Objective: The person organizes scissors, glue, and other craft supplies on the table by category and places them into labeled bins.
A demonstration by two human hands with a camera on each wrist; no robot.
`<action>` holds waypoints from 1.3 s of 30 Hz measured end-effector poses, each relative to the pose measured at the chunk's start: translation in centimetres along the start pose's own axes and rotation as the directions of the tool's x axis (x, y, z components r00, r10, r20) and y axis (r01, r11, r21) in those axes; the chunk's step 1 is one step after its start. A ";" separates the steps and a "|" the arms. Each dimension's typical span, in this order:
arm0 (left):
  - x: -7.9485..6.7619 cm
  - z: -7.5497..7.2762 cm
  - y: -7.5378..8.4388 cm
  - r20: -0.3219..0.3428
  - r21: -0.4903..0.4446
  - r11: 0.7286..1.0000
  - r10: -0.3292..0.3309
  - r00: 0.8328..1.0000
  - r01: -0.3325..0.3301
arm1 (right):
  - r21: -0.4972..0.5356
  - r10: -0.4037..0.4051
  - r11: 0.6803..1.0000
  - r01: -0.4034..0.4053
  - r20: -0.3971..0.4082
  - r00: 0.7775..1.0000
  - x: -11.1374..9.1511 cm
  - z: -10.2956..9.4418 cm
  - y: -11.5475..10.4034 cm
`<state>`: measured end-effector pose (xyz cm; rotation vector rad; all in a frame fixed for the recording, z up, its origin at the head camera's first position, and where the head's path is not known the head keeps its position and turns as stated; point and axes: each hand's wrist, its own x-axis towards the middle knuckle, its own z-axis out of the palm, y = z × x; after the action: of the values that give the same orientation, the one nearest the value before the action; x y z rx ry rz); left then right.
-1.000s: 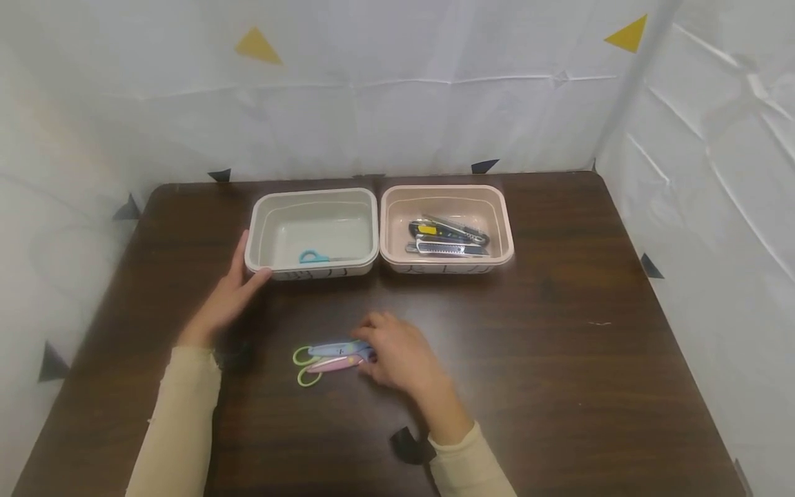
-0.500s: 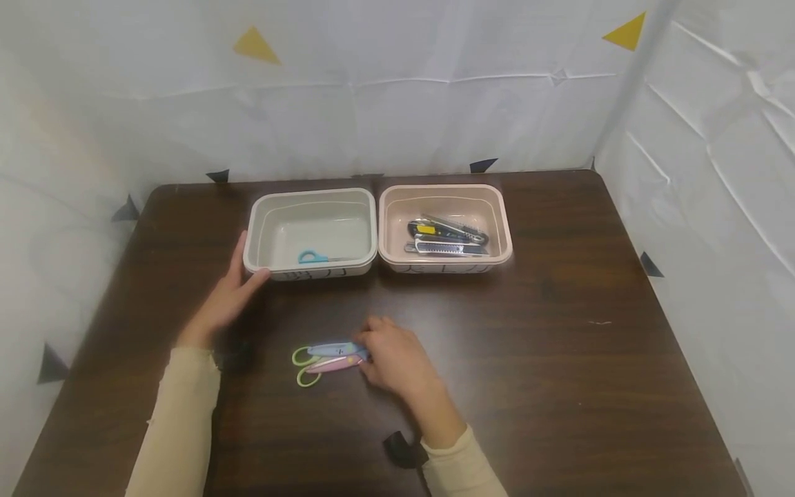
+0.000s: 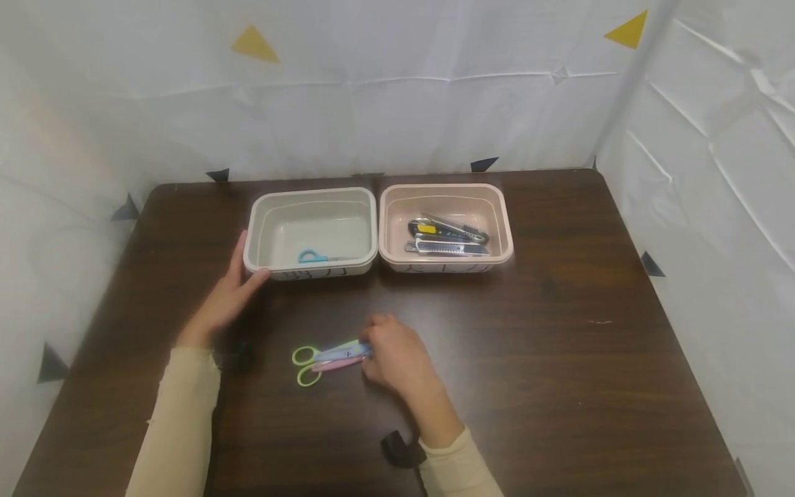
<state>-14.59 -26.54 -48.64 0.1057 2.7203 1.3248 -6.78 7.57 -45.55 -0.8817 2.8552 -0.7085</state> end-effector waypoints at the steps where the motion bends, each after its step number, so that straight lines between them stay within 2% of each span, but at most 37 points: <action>1: 0.0 0.0 0.0 0.000 0.002 1.000 0.001 1.000 -0.001 | -0.003 0.004 1.000 -0.004 -0.003 1.000 0.0 0.0 0.0; 5: 0.0 0.0 0.1 -0.006 0.007 1.000 0.002 1.000 -0.002 | -0.006 0.007 1.000 -0.008 -0.010 1.000 0.0 0.0 0.1; 14: 0.0 0.0 0.2 -0.004 0.003 1.000 0.003 1.000 -0.003 | -0.030 -0.054 0.998 0.052 -0.078 0.995 0.1 0.0 -0.1; 23: 0.0 0.0 0.1 -0.007 0.001 1.000 0.006 1.000 -0.006 | 0.026 -0.067 0.997 0.071 -0.112 0.991 0.2 -0.4 -0.1; 26: 0.0 0.1 0.1 -0.005 0.002 1.000 0.010 1.000 -0.010 | 0.038 -0.094 0.994 0.099 -0.125 0.988 0.3 -0.8 0.0; 29: 0.1 0.1 0.0 -0.007 0.008 1.000 0.010 1.000 -0.009 | 0.042 -0.142 0.988 0.150 -0.155 0.978 0.6 -1.3 0.1; 33: 0.1 0.1 -0.2 -0.014 0.011 1.000 -0.001 1.000 0.001 | 0.039 -0.216 0.973 0.229 -0.219 0.952 1.5 -2.2 0.3; 39: 0.2 0.0 -0.2 -0.005 0.011 1.000 -0.017 1.000 0.017 | 0.100 -0.249 0.953 0.287 -0.289 0.924 2.9 -3.6 0.4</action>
<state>-14.77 -26.67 -48.80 0.0806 2.7267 1.3082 -10.08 7.70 -42.33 -1.2599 2.8933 -1.1297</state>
